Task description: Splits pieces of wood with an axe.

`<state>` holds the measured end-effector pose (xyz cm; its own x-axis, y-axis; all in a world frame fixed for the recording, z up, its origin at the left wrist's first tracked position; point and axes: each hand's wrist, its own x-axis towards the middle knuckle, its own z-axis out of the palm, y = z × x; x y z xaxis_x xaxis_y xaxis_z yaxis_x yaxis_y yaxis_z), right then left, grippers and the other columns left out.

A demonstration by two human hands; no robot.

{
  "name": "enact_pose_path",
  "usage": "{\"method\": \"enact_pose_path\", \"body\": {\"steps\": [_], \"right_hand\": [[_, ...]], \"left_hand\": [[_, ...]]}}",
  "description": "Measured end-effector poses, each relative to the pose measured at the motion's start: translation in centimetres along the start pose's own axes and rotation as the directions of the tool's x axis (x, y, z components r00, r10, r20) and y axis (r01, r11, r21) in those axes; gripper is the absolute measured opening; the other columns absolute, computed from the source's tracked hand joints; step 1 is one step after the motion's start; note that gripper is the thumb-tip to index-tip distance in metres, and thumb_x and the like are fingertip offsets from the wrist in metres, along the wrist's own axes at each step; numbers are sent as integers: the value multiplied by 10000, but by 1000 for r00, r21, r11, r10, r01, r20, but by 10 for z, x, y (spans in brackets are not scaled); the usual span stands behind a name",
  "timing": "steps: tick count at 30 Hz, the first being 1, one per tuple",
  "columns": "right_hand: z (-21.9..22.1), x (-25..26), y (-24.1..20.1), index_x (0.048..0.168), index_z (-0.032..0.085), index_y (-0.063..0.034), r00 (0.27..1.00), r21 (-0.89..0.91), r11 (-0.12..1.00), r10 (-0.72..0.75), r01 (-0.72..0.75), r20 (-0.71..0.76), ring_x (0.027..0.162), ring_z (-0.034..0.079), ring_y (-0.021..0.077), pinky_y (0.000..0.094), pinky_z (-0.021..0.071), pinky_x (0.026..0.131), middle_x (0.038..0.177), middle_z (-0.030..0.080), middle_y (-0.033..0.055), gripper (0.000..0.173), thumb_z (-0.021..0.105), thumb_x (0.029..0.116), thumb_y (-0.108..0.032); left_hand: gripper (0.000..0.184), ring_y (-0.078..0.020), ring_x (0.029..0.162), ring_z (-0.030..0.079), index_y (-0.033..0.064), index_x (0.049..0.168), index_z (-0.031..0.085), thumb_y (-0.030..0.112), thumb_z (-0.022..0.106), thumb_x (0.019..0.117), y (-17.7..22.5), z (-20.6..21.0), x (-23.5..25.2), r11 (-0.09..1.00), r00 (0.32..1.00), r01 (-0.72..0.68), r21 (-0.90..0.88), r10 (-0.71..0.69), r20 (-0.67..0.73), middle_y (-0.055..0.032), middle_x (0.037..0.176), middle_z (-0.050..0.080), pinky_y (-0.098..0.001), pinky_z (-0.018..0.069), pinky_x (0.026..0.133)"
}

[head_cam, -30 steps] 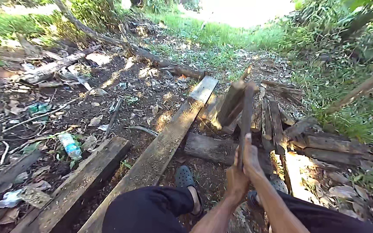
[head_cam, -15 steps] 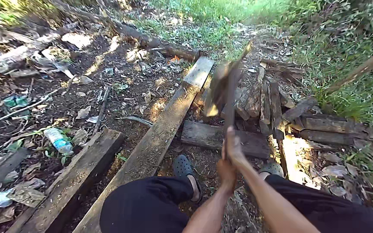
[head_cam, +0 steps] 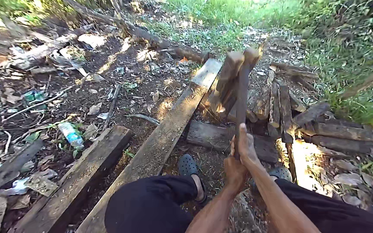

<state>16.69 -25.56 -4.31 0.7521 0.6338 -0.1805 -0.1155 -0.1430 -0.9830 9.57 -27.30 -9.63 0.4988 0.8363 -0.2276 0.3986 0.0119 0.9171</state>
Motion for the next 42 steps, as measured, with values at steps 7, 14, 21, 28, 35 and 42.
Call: {"method": "enact_pose_path", "body": {"steps": [7,14,21,28,35,42], "right_hand": [[9,12,64,770,556,-69,998,-68,998,-9,13,63,390,527,172,376,520,405,516,519,27,848,226,942,-831],[28,14,128,718,550,-59,941,-156,930,338,-333,8,399,525,208,399,503,409,525,519,71,834,270,967,-804],[0,20,136,781,606,-53,942,-174,932,331,-317,62,427,541,198,399,518,444,549,542,64,810,310,979,-781],[8,8,140,945,620,-62,962,-245,931,269,-270,-41,469,603,230,426,559,482,615,602,87,736,356,991,-747],[5,5,147,957,647,-67,958,-266,921,286,-285,-37,526,621,239,442,566,540,642,608,91,774,366,959,-788],[1,3,163,893,646,-89,977,-419,883,176,-211,-120,592,615,246,487,535,599,645,585,75,822,293,936,-830]], "left_hand": [[295,-266,778,708,-3,987,707,281,711,906,-61,12,20,999,999,43,-20,-43,8,-130,814,711,-512,586,737],[291,-252,569,643,8,888,652,286,737,901,-108,9,6,935,926,354,38,-355,124,-124,687,646,-464,554,551],[517,-278,948,714,12,1319,625,360,723,950,-82,-94,76,910,860,366,-195,-251,444,-174,1099,732,-463,590,840],[748,-293,1254,600,-6,1462,479,552,622,984,37,-91,177,909,920,-236,-344,95,-381,-210,1374,603,-484,500,1066],[654,-283,1120,647,57,1272,648,621,635,943,78,-29,231,945,820,-312,-94,218,-529,-161,1179,678,-502,520,1019],[636,-286,968,682,46,1105,685,656,599,950,76,-6,253,955,756,-293,-43,204,-622,-147,987,700,-509,557,900]]}}
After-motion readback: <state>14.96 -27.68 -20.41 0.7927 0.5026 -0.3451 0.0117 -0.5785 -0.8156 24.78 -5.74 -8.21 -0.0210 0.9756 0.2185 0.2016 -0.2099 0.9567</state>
